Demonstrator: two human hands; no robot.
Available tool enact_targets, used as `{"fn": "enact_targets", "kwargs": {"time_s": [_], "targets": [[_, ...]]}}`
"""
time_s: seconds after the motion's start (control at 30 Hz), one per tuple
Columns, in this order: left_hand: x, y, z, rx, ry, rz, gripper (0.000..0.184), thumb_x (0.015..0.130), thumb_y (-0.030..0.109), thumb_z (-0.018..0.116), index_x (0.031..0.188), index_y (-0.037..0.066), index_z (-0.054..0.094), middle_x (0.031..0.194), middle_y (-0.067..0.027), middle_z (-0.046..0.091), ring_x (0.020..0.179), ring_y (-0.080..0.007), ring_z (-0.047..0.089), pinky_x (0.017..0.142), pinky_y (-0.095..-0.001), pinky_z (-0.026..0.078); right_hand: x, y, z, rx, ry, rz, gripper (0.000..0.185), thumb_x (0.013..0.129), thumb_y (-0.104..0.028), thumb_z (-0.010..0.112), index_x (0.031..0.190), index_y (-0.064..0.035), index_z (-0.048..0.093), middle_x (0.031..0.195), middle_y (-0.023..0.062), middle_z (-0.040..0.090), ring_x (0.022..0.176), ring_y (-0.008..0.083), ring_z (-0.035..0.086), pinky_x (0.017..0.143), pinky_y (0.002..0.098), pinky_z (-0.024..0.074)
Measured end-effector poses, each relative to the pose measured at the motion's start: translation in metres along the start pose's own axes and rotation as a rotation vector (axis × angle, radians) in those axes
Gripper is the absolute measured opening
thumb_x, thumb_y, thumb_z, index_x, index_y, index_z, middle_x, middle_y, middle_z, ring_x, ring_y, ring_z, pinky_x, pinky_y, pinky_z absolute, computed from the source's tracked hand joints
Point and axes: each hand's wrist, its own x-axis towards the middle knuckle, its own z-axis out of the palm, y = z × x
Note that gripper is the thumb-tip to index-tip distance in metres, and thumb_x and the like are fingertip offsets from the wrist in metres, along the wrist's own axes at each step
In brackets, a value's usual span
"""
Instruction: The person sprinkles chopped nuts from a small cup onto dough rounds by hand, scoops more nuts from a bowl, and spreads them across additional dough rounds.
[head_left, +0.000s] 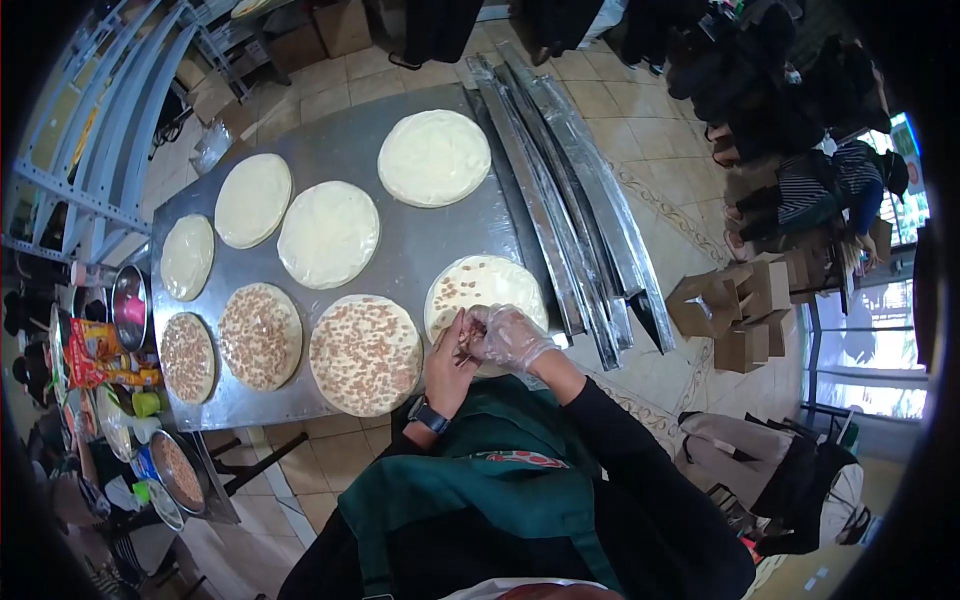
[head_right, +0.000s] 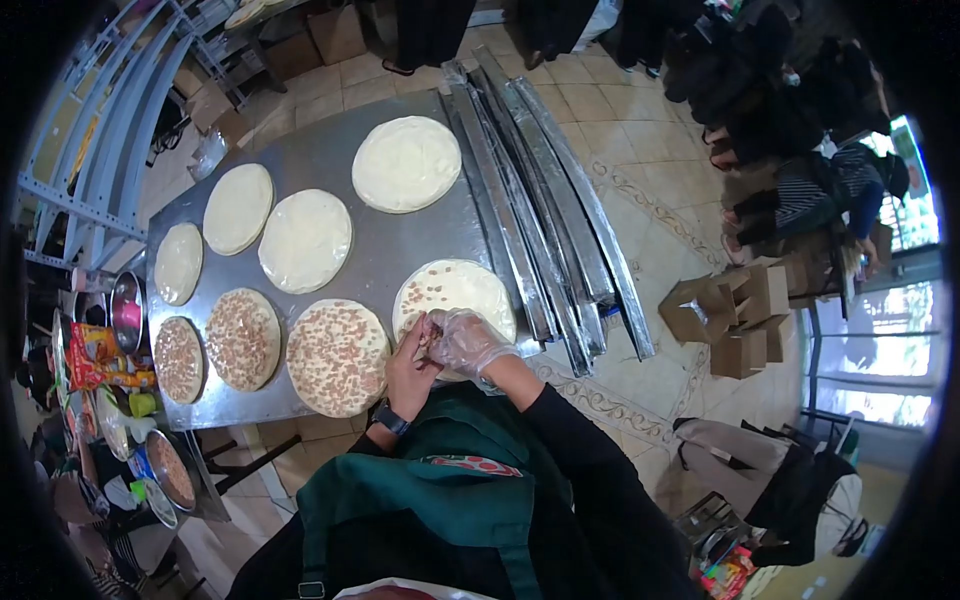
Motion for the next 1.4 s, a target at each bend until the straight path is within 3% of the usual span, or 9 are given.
{"fn": "enact_targets", "kwargs": {"time_s": [0.13, 0.17, 0.27, 0.37, 0.5, 0.7, 0.8, 1.0, 1.4], "targets": [[-0.002, -0.009, 0.000, -0.143, -0.014, -0.060, 0.074, 0.076, -0.005, 0.068, 0.142, 0.008, 0.037, 0.129, -0.0156, 0.051, 0.110, -0.0233, 0.059, 0.083, -0.0308, 0.054, 0.002, 0.000, -0.012, 0.171, 0.028, 0.071, 0.024, 0.077, -0.022, 0.064, 0.092, -0.0031, 0.064, 0.078, 0.0153, 0.067, 0.072, 0.0239, 0.065, 0.070, 0.0344, 0.0516], [-0.002, -0.009, -0.001, -0.150, -0.008, -0.053, 0.074, 0.077, -0.005, 0.068, 0.142, 0.008, 0.037, 0.130, -0.0152, 0.050, 0.111, -0.0231, 0.058, 0.084, -0.0312, 0.054, 0.004, 0.007, -0.015, 0.250, 0.087, -0.006, 0.019, 0.077, -0.016, 0.065, 0.090, -0.0026, 0.065, 0.079, 0.0122, 0.067, 0.074, 0.0167, 0.064, 0.071, 0.0306, 0.0510], [-0.005, -0.008, -0.004, -0.171, 0.005, -0.044, 0.074, 0.077, -0.006, 0.068, 0.143, 0.008, 0.038, 0.131, -0.0142, 0.049, 0.113, -0.0228, 0.057, 0.087, -0.0325, 0.054, 0.021, 0.041, -0.020, 0.386, 0.133, 0.035, 0.019, 0.077, -0.015, 0.068, 0.090, -0.0007, 0.066, 0.083, 0.0115, 0.067, 0.077, 0.0160, 0.063, 0.073, 0.0293, 0.0505], [-0.009, -0.010, -0.007, -0.196, 0.003, -0.059, 0.074, 0.078, -0.006, 0.068, 0.143, 0.009, 0.037, 0.132, -0.0134, 0.048, 0.116, -0.0222, 0.055, 0.089, -0.0334, 0.053, 0.040, 0.061, -0.029, 0.213, 0.219, 0.042, 0.021, 0.078, -0.017, 0.065, 0.094, -0.0056, 0.069, 0.083, 0.0139, 0.067, 0.075, 0.0222, 0.065, 0.073, 0.0312, 0.0512], [-0.011, -0.010, -0.014, -0.234, -0.011, -0.068, 0.075, 0.079, -0.004, 0.068, 0.145, 0.010, 0.034, 0.134, -0.0131, 0.048, 0.120, -0.0210, 0.051, 0.091, -0.0342, 0.052, 0.042, 0.063, -0.037, -0.246, 0.339, -0.065, 0.022, 0.083, -0.023, 0.060, 0.095, -0.0061, 0.069, 0.093, 0.0177, 0.067, 0.085, 0.0331, 0.065, 0.077, 0.0396, 0.0514], [-0.012, -0.008, -0.021, -0.271, 0.007, -0.070, 0.075, 0.079, -0.007, 0.067, 0.144, 0.006, 0.033, 0.136, -0.0138, 0.046, 0.121, -0.0211, 0.050, 0.094, -0.0342, 0.050, 0.008, 0.082, -0.038, -0.497, 0.294, 0.028, 0.021, 0.083, -0.023, 0.060, 0.091, -0.0068, 0.069, 0.088, 0.0156, 0.066, 0.080, 0.0320, 0.064, 0.073, 0.0396, 0.0515], [-0.012, -0.011, -0.023, -0.265, 0.044, -0.012, 0.074, 0.079, -0.006, 0.067, 0.144, 0.007, 0.035, 0.133, -0.0140, 0.049, 0.117, -0.0209, 0.054, 0.090, -0.0332, 0.052, -0.012, 0.076, -0.036, -0.394, 0.313, 0.008, 0.018, 0.082, -0.020, 0.062, 0.091, -0.0059, 0.070, 0.088, 0.0156, 0.067, 0.080, 0.0304, 0.066, 0.073, 0.0378, 0.0520], [-0.016, -0.016, -0.028, -0.258, 0.094, 0.035, 0.074, 0.079, -0.004, 0.069, 0.143, 0.008, 0.035, 0.131, -0.0142, 0.051, 0.115, -0.0207, 0.056, 0.088, -0.0330, 0.054, 0.002, 0.060, -0.046, -0.140, 0.316, 0.236, 0.021, 0.081, -0.017, 0.065, 0.099, -0.0077, 0.071, 0.093, 0.0141, 0.070, 0.083, 0.0263, 0.068, 0.074, 0.0328, 0.0526], [-0.024, -0.014, -0.036, -0.216, 0.162, 0.031, 0.075, 0.077, 0.001, 0.072, 0.143, 0.009, 0.037, 0.129, -0.0142, 0.054, 0.111, -0.0216, 0.058, 0.086, -0.0339, 0.055, 0.053, 0.040, -0.030, -0.268, 0.283, -0.026, 0.022, 0.082, -0.015, 0.060, 0.100, -0.0089, 0.071, 0.095, 0.0184, 0.067, 0.087, 0.0339, 0.066, 0.078, 0.0391, 0.0519]]}}
